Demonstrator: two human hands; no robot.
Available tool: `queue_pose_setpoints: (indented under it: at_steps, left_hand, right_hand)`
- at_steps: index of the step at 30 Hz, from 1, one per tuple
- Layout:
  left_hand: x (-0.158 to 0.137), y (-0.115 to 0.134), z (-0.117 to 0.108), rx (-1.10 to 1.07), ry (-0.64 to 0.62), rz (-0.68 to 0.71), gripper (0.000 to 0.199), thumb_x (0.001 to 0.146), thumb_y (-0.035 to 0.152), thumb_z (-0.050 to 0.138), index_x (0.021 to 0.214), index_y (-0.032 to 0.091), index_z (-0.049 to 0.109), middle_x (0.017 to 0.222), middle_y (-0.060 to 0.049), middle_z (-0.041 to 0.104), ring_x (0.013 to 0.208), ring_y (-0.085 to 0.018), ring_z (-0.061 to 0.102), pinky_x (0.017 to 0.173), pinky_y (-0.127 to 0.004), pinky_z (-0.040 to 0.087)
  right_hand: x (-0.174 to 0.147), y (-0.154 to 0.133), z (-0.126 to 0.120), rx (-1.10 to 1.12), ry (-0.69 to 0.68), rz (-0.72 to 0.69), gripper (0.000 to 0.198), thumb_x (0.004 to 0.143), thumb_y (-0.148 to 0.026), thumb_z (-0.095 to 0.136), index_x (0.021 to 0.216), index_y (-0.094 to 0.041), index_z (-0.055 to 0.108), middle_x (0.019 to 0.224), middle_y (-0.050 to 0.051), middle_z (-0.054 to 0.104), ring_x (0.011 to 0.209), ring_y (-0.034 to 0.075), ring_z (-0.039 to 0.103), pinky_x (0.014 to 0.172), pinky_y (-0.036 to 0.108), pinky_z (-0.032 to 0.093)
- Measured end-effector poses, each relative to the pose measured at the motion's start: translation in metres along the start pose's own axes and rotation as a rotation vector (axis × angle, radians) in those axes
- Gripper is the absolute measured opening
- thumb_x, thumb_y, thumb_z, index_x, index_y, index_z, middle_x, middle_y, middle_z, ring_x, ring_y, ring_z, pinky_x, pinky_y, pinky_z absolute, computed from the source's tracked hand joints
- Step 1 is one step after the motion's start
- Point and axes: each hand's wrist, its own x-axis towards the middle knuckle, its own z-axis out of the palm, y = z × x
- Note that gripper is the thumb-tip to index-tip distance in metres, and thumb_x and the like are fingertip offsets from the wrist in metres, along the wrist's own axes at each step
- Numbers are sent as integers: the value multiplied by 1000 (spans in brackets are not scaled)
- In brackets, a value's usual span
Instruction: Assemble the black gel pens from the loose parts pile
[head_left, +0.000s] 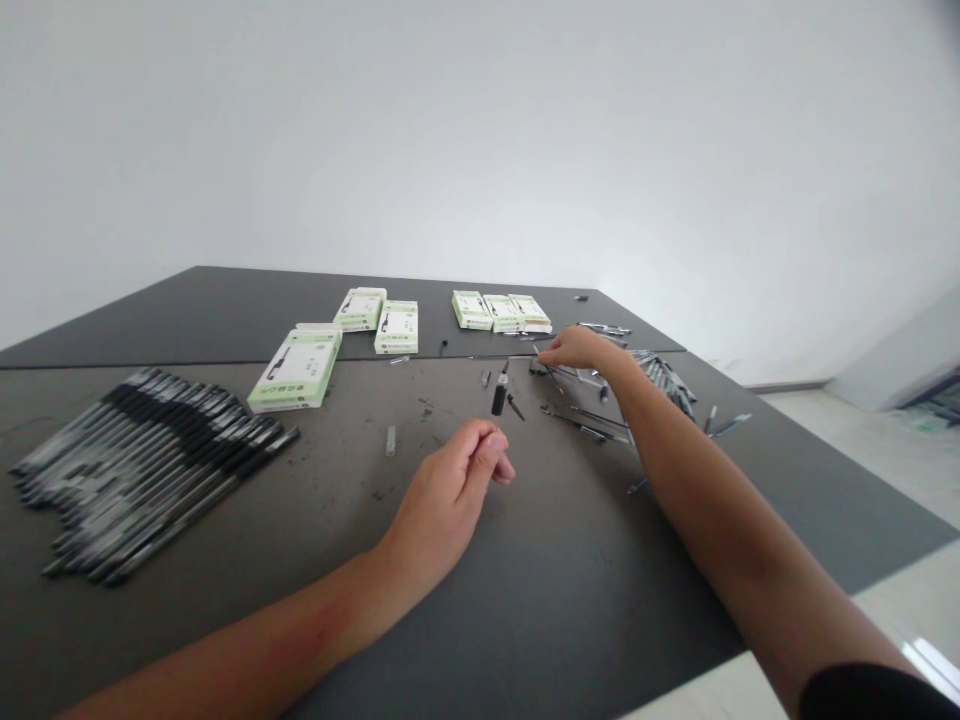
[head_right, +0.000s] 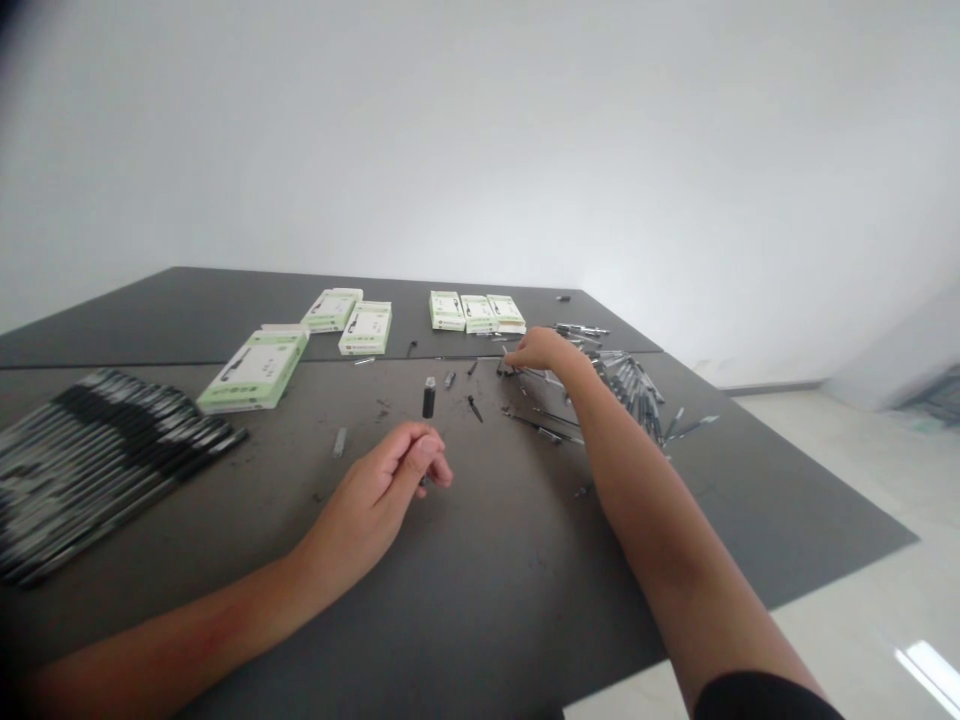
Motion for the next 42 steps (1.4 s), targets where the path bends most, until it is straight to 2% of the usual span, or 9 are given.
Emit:
queue_pose_setpoints:
  at_steps: [5, 9, 13, 19, 23, 26, 30, 34, 42]
  left_hand:
    - [0, -2, 0, 13, 1, 6, 32, 114, 44, 41, 98, 24, 62, 87, -2, 73, 84, -19, 71, 74, -29, 55]
    - [0, -2, 0, 19, 0, 9, 33, 114, 45, 41, 98, 24, 62, 86, -2, 72, 83, -19, 69, 74, -29, 54]
    - [-2, -1, 1, 18, 2, 18, 35, 114, 44, 40, 96, 23, 61, 86, -1, 70, 82, -19, 68, 75, -29, 54]
    - [-5, 0, 1, 23, -3, 47, 34, 115, 44, 39, 98, 24, 61, 86, -1, 70, 83, -18, 68, 77, -29, 53]
    - [-6, 2, 1, 37, -7, 64, 33, 115, 42, 40, 97, 24, 61, 85, 0, 70, 81, -18, 68, 77, -30, 51]
    - [-6, 2, 1, 56, -15, 78, 32, 114, 41, 40, 97, 24, 60, 86, 1, 70, 80, -17, 67, 77, -30, 49]
    - [-8, 3, 0, 84, -28, 86, 31, 114, 41, 40, 98, 24, 61, 86, 1, 71, 78, -17, 67, 77, -30, 48]
    - [-10, 7, -1, 110, -62, 91, 30, 114, 40, 42, 99, 24, 62, 87, 1, 72, 77, -16, 67, 78, -29, 48]
    - [-10, 11, 0, 157, -88, 119, 29, 114, 38, 44, 97, 24, 64, 86, 1, 73, 75, -16, 65, 78, -28, 49]
  right_hand:
    - [-4, -9, -14, 154, 136, 9, 31, 86, -42, 67, 66, -20, 76, 52, 2, 56, 59, 18, 52, 62, 34, 37]
    - [-19, -36, -23, 351, 231, -78, 38, 94, -49, 59, 91, -18, 80, 70, 4, 68, 58, 14, 45, 58, 32, 36]
    - [-52, -74, -19, 884, 113, -192, 51, 89, -44, 71, 136, -25, 69, 83, -1, 72, 55, 11, 37, 50, 28, 30]
    - [-109, -100, -1, 1428, -47, -171, 29, 89, -40, 75, 113, -25, 81, 97, 2, 78, 66, 11, 53, 53, 24, 40]
    - [-127, -91, 2, 1518, -91, -182, 36, 87, -33, 77, 123, -29, 79, 134, 5, 77, 82, 16, 68, 60, 27, 51]
    - [-132, -86, -3, 1494, -62, -250, 43, 83, -32, 84, 125, -32, 77, 144, 3, 71, 82, 15, 69, 58, 27, 51]
    - [-141, -91, -12, 1437, 185, -292, 38, 94, -62, 73, 112, -29, 78, 108, 4, 82, 51, 8, 47, 44, 27, 35]
    - [-159, -104, -19, 1291, 373, -312, 57, 95, -80, 56, 90, -26, 72, 65, 1, 67, 40, 8, 34, 39, 29, 22]
    - [-183, -116, -21, 1261, 382, -394, 58, 97, -78, 56, 75, -25, 69, 53, -2, 55, 39, 8, 39, 37, 26, 28]
